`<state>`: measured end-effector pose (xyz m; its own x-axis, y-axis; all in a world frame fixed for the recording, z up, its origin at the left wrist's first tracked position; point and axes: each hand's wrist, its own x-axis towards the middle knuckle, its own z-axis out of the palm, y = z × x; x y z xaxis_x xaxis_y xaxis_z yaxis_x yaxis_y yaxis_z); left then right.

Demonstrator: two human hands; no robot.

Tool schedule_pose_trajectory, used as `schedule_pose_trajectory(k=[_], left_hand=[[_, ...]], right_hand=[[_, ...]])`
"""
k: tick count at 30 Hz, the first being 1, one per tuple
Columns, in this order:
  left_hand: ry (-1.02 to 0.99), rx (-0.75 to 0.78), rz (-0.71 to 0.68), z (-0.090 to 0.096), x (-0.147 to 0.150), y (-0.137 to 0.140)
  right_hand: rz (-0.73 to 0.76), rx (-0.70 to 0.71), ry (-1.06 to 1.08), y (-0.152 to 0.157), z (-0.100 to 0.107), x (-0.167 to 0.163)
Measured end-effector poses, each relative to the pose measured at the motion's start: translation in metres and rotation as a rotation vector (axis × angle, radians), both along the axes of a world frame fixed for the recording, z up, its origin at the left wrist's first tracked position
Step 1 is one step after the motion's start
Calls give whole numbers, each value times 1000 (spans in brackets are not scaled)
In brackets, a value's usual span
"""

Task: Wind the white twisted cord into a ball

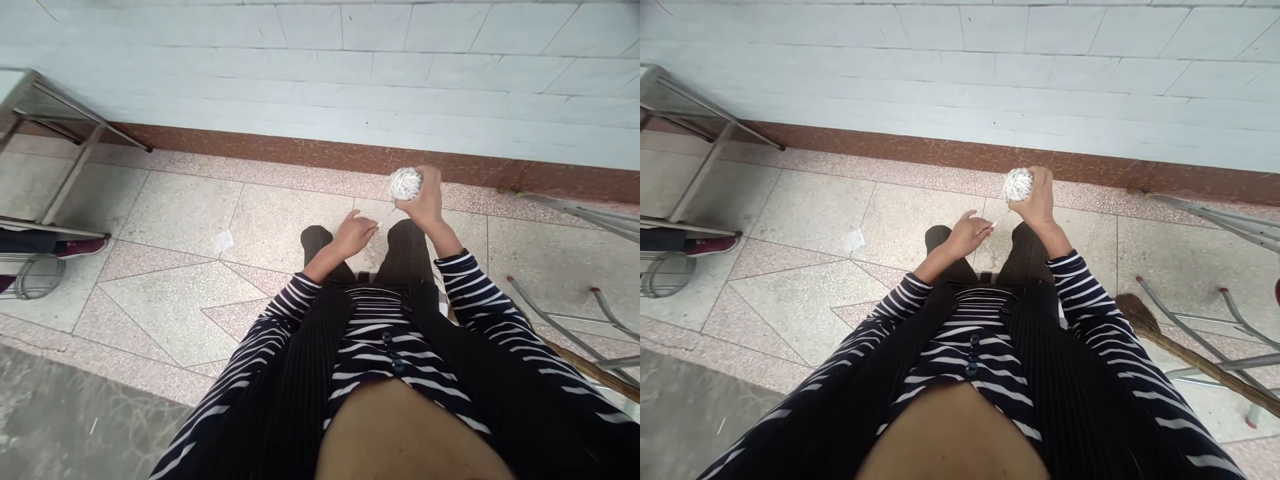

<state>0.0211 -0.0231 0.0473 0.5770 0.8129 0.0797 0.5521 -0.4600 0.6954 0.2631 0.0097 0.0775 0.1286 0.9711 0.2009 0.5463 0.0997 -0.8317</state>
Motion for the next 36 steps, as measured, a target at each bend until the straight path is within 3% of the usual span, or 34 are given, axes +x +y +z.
schedule_pose_trajectory(k=[5, 9, 12, 18, 26, 32, 36], left_hand=[[55, 150, -24, 15, -11, 34], [0, 106, -87, 12, -9, 38], [-120, 30, -38, 6, -5, 34], [-309, -226, 182, -14, 0, 39], [-327, -338, 178, -37, -11, 44], [-384, -349, 295, -39, -19, 53], [-580, -521, 337, -35, -14, 57]], right_hand=[[288, -386, 48, -19, -26, -23], [523, -598, 191, -32, -18, -16], [579, -660, 338, -37, -10, -4], [544, -565, 605, -51, 3, -4], [508, -499, 858, -62, 20, -3], [359, -321, 815, -58, 56, 4], [315, -191, 875, -56, 81, 9]])
